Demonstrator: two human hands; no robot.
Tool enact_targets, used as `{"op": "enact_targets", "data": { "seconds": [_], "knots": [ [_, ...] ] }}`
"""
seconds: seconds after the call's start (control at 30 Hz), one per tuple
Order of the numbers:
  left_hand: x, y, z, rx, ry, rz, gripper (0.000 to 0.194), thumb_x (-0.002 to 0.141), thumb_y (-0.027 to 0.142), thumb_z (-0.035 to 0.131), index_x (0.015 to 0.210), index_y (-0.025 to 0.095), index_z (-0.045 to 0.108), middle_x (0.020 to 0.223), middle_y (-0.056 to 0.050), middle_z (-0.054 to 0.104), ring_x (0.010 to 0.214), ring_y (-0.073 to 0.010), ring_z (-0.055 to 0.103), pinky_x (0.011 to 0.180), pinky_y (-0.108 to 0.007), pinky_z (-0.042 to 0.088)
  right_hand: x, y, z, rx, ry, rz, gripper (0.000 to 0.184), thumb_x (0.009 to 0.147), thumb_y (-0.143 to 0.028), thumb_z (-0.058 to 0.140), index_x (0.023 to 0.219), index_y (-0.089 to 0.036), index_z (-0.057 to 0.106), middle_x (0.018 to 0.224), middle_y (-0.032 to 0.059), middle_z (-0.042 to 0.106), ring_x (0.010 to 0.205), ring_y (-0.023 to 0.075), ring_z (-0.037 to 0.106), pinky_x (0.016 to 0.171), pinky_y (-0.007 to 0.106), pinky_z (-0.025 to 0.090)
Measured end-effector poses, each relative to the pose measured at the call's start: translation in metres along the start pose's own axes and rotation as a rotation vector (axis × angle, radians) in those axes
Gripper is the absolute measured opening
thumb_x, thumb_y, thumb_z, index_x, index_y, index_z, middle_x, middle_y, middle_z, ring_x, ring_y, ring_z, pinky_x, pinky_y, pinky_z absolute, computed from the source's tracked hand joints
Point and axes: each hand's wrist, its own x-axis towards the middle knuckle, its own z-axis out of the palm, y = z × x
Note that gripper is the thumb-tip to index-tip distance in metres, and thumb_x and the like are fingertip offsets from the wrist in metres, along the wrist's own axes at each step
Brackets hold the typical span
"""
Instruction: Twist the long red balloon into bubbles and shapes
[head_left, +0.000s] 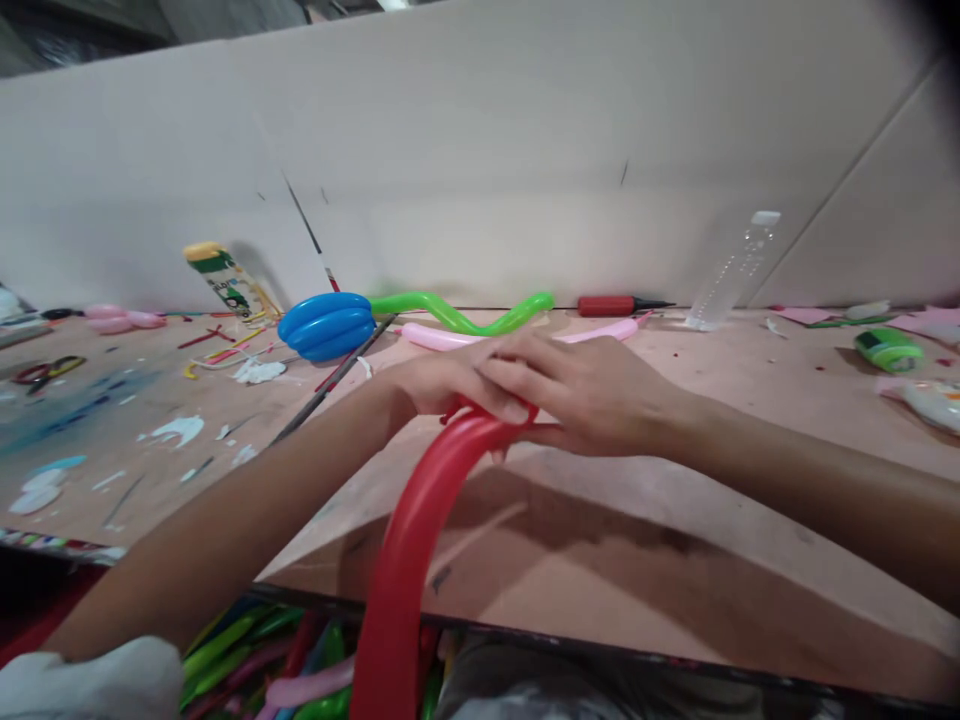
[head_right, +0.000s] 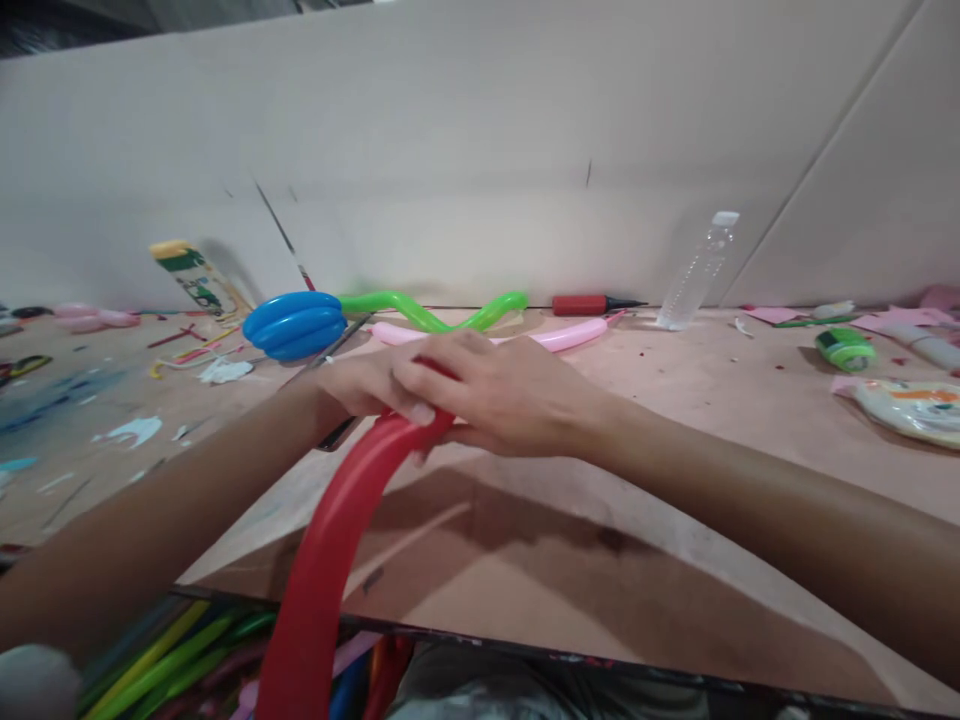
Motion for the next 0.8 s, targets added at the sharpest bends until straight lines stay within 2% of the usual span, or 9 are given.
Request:
{"op": "enact_targets", "data": {
  "seconds": [0.07,0.17,0.27,0.37,0.47,0.53,0.6,0.7,0.8],
  "knots": [
    [0.007,-0.014,0.011,0.056,-0.187,0.060,0.047,0.046,0.015,0.091,0.089,0.021,0.074,0.079,-0.001,0.074,0.087,-0.0292,0.075,0.082,-0.043,0.062,-0.011,0.001,0.001,0.019,-0.053,-0.097,0.022,0.100,-0.019,0.054,0.121,-0.018,0.059,0.116,0.0125,0.072,0.106,0.0272,0.066,0.075,0.036,0.049],
    [0.008,-0.034,0.025,0.072,-0.191,0.109,0.036,0.059,0.032,0.089,0.091,0.024,0.076,0.093,-0.002,0.077,0.104,-0.0290,0.071,0.098,-0.044,0.056,-0.025,-0.006,-0.002,0.066,-0.093,-0.090,0.013,0.097,-0.015,0.055,0.105,-0.018,0.064,0.099,0.0089,0.075,0.094,0.0242,0.068,0.070,0.033,0.045],
    [-0.001,-0.034,0.031,0.016,-0.230,0.039,0.034,0.067,0.040,0.081,0.098,0.024,0.077,0.100,-0.005,0.077,0.101,-0.0295,0.072,0.095,-0.042,0.056,-0.034,-0.014,-0.011,0.162,-0.153,0.064,0.016,0.090,-0.024,0.066,0.106,-0.019,0.067,0.101,0.0090,0.077,0.086,0.0244,0.069,0.065,0.032,0.040],
    [-0.015,-0.017,0.036,0.094,-0.302,-0.044,0.030,0.072,0.039,0.078,0.099,0.024,0.077,0.101,-0.006,0.077,0.098,-0.0291,0.072,0.087,-0.038,0.057,-0.037,-0.017,-0.018,0.234,-0.224,0.311,0.018,0.086,-0.028,0.068,0.104,-0.023,0.069,0.088,0.0039,0.077,0.069,0.0208,0.063,0.059,0.030,0.033],
    [-0.029,-0.003,0.049,0.326,-0.142,-0.036,0.026,0.069,0.021,0.083,0.094,0.024,0.076,0.094,-0.004,0.076,0.096,-0.0273,0.072,0.084,-0.034,0.056,-0.036,-0.017,-0.022,0.352,-0.192,0.467,0.009,0.089,-0.026,0.060,0.083,-0.022,0.064,0.074,0.0003,0.069,0.061,0.0162,0.054,0.057,0.030,0.029],
    [-0.036,0.001,0.058,0.319,-0.010,-0.074,0.025,0.072,0.015,0.078,0.096,0.022,0.076,0.094,-0.005,0.077,0.090,-0.0254,0.072,0.079,-0.032,0.057,-0.035,-0.018,-0.022,0.460,-0.136,0.533,0.014,0.090,-0.024,0.057,0.076,-0.021,0.059,0.073,-0.0006,0.066,0.063,0.0148,0.053,0.057,0.030,0.030],
    [-0.040,0.004,0.059,0.258,0.032,-0.154,0.032,0.069,0.011,0.075,0.099,0.021,0.076,0.091,-0.006,0.077,0.079,-0.0251,0.073,0.071,-0.033,0.058,-0.032,-0.019,-0.022,0.554,-0.083,0.580,0.011,0.090,-0.022,0.056,0.080,-0.021,0.060,0.076,-0.0014,0.067,0.066,0.0147,0.056,0.057,0.029,0.032],
    [-0.036,0.017,0.041,0.248,0.016,-0.311,0.038,0.061,0.006,0.077,0.096,0.018,0.077,0.081,-0.007,0.076,0.059,-0.0257,0.069,0.052,-0.032,0.054,-0.029,-0.020,-0.024,0.585,-0.031,0.581,0.006,0.089,-0.024,0.060,0.091,-0.022,0.065,0.081,-0.0010,0.070,0.068,0.0159,0.059,0.056,0.029,0.034],
    [-0.018,0.041,0.011,0.313,0.060,-0.407,0.039,0.046,-0.007,0.080,0.077,0.017,0.076,0.071,-0.005,0.071,0.057,-0.0261,0.069,0.048,-0.029,0.051,-0.026,-0.020,-0.024,0.437,-0.003,0.530,0.026,0.089,-0.035,0.065,0.111,-0.021,0.065,0.093,0.0040,0.073,0.070,0.0194,0.061,0.058,0.030,0.037]
  ]
}}
